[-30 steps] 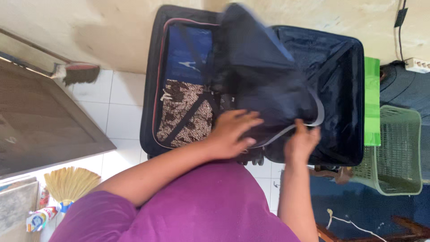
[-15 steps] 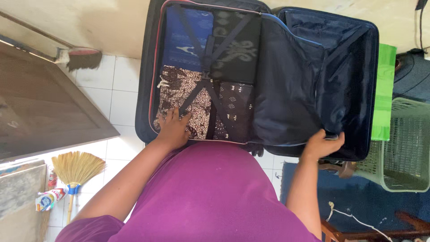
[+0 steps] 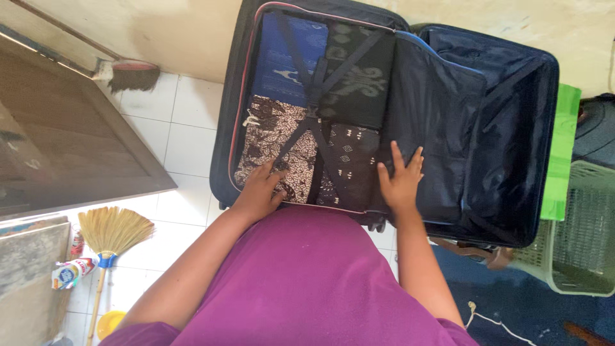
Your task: The person unzips a suitcase and removes several folded garments, placing them one by one into a plastic laundry basket.
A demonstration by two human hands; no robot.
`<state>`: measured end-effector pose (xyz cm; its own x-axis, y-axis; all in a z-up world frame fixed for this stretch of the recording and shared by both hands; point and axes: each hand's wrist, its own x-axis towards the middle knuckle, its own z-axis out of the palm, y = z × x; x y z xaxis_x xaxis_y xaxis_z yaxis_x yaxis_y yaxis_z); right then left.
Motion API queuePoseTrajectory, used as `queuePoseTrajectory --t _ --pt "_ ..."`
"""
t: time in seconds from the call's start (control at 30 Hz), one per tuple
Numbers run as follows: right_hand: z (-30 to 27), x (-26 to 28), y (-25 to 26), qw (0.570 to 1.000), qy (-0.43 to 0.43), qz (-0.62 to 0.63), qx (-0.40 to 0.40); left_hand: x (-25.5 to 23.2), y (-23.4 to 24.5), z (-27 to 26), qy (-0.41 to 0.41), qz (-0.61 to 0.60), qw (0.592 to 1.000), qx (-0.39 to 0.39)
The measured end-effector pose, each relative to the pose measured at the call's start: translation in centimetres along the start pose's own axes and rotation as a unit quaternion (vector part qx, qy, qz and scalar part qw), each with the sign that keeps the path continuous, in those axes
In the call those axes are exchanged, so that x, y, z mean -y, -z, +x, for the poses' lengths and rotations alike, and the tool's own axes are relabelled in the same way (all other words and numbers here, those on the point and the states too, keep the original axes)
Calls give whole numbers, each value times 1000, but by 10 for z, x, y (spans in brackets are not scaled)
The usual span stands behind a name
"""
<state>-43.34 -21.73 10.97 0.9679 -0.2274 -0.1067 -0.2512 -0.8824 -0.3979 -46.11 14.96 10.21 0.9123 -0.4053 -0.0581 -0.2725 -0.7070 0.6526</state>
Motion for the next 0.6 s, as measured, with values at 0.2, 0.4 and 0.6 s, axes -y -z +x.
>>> queuePoseTrajectory --t 0.2,0.4,0.6 --pt "1 -49 -19 985 94 142 18 18 6 14 23 -124 991 -44" --pt "-4 -66 -37 978 54 159 -121 56 -23 88 80 -192 978 -23" --pt "-38 -65 -40 988 -40 115 -100 95 -95 200 144 -386 910 -36"
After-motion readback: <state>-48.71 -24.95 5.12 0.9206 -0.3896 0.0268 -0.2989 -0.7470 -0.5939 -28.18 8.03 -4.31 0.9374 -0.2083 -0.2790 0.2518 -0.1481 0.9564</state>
